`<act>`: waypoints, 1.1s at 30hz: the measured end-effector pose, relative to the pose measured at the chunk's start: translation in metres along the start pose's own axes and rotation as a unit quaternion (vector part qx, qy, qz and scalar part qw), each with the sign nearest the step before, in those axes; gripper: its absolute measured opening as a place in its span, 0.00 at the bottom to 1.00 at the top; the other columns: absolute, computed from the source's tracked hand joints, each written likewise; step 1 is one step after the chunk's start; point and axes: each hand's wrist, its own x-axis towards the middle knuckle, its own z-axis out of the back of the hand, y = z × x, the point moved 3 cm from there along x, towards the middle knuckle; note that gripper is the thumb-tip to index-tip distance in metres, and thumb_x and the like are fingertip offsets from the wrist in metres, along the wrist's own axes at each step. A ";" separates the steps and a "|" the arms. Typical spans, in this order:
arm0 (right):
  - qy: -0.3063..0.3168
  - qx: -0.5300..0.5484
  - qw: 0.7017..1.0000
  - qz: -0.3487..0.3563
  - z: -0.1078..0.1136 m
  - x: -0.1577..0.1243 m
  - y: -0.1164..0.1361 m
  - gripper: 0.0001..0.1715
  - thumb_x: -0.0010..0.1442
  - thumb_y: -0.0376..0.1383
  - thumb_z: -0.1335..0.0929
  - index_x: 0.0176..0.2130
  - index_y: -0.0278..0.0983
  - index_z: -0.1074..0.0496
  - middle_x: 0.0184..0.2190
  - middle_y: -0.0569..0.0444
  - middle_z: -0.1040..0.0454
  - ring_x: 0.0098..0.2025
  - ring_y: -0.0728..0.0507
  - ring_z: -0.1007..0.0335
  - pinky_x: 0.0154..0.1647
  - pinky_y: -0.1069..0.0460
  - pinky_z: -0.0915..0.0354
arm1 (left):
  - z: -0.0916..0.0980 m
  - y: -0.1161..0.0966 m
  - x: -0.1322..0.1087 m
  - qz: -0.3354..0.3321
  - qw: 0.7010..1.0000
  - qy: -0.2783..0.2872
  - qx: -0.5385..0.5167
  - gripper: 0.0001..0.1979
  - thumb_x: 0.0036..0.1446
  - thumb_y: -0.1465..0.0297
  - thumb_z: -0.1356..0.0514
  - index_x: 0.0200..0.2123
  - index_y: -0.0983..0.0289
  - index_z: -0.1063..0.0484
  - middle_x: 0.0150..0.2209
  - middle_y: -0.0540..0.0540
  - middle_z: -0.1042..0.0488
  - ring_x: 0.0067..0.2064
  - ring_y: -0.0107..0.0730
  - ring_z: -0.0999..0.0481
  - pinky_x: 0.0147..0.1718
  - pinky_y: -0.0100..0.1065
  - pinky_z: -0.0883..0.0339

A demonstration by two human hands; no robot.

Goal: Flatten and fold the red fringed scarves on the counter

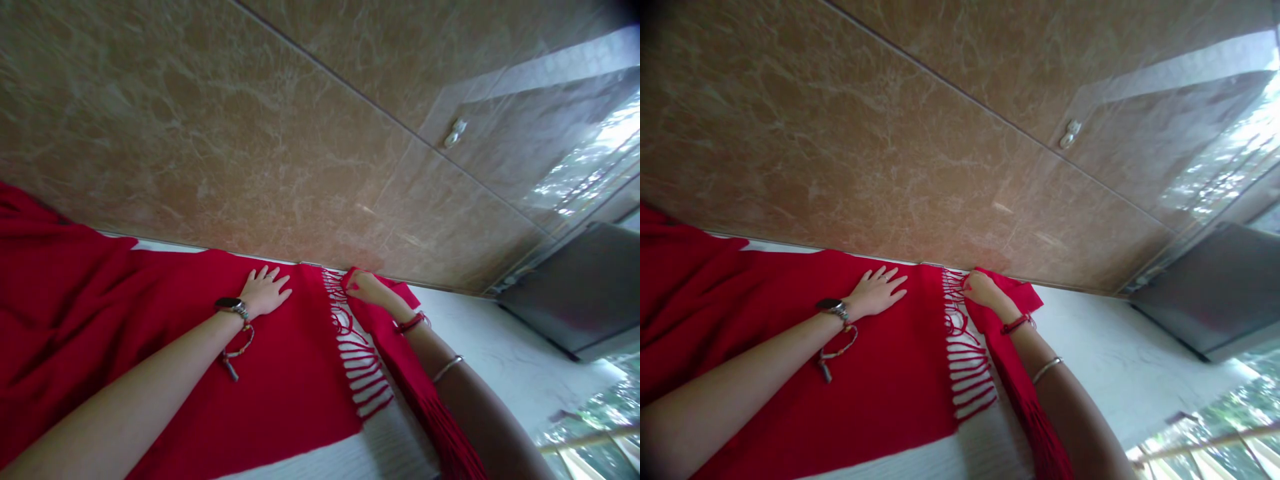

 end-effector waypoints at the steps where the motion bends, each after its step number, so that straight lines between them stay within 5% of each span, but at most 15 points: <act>1: -0.003 0.002 1.000 -0.008 0.002 -0.002 -0.007 0.12 0.53 0.30 0.38 0.30 0.32 0.25 0.32 0.48 0.24 0.34 0.46 0.32 0.36 0.56 0.40 | 0.000 0.000 0.000 0.001 1.000 0.001 0.000 0.27 0.59 0.54 0.59 0.59 0.55 0.46 0.63 0.55 0.51 0.62 0.51 0.54 0.56 0.51 0.60; 7: -0.042 0.001 0.997 -0.063 0.015 -0.016 -0.023 0.14 0.53 0.26 0.39 0.32 0.31 0.25 0.33 0.46 0.25 0.37 0.45 0.32 0.39 0.54 0.40 | 0.000 0.000 0.001 -0.001 1.000 0.000 0.006 0.27 0.59 0.54 0.60 0.59 0.54 0.46 0.62 0.55 0.50 0.62 0.50 0.54 0.56 0.51 0.59; 11: -0.050 0.036 0.998 -0.024 0.016 -0.030 0.012 0.12 0.56 0.30 0.38 0.36 0.34 0.26 0.38 0.49 0.26 0.41 0.47 0.33 0.42 0.56 0.41 | 0.001 0.000 0.001 0.000 1.000 -0.001 0.004 0.26 0.59 0.54 0.60 0.59 0.54 0.46 0.62 0.54 0.50 0.62 0.50 0.53 0.56 0.50 0.59; 18: 0.060 0.064 0.996 -0.033 -0.002 -0.039 0.058 0.09 0.52 0.32 0.35 0.31 0.33 0.26 0.33 0.48 0.25 0.36 0.47 0.31 0.36 0.57 0.40 | 0.002 -0.001 0.000 -0.002 1.000 -0.003 -0.005 0.27 0.59 0.54 0.59 0.59 0.55 0.45 0.62 0.55 0.50 0.62 0.50 0.53 0.56 0.50 0.59; 27: 0.078 0.004 0.995 -0.054 0.000 -0.044 0.058 0.10 0.51 0.33 0.35 0.34 0.32 0.28 0.36 0.45 0.26 0.37 0.44 0.31 0.34 0.55 0.39 | 0.001 0.000 0.000 -0.001 1.000 -0.004 -0.002 0.26 0.59 0.54 0.59 0.58 0.54 0.45 0.62 0.54 0.49 0.62 0.49 0.53 0.56 0.50 0.58; 33: 0.069 -0.046 0.992 -0.094 0.006 -0.054 0.028 0.15 0.52 0.24 0.41 0.36 0.29 0.28 0.39 0.39 0.30 0.40 0.41 0.33 0.36 0.51 0.39 | 0.004 -0.001 -0.002 -0.003 1.000 0.000 -0.002 0.26 0.59 0.55 0.58 0.59 0.55 0.45 0.62 0.55 0.50 0.62 0.50 0.53 0.56 0.50 0.58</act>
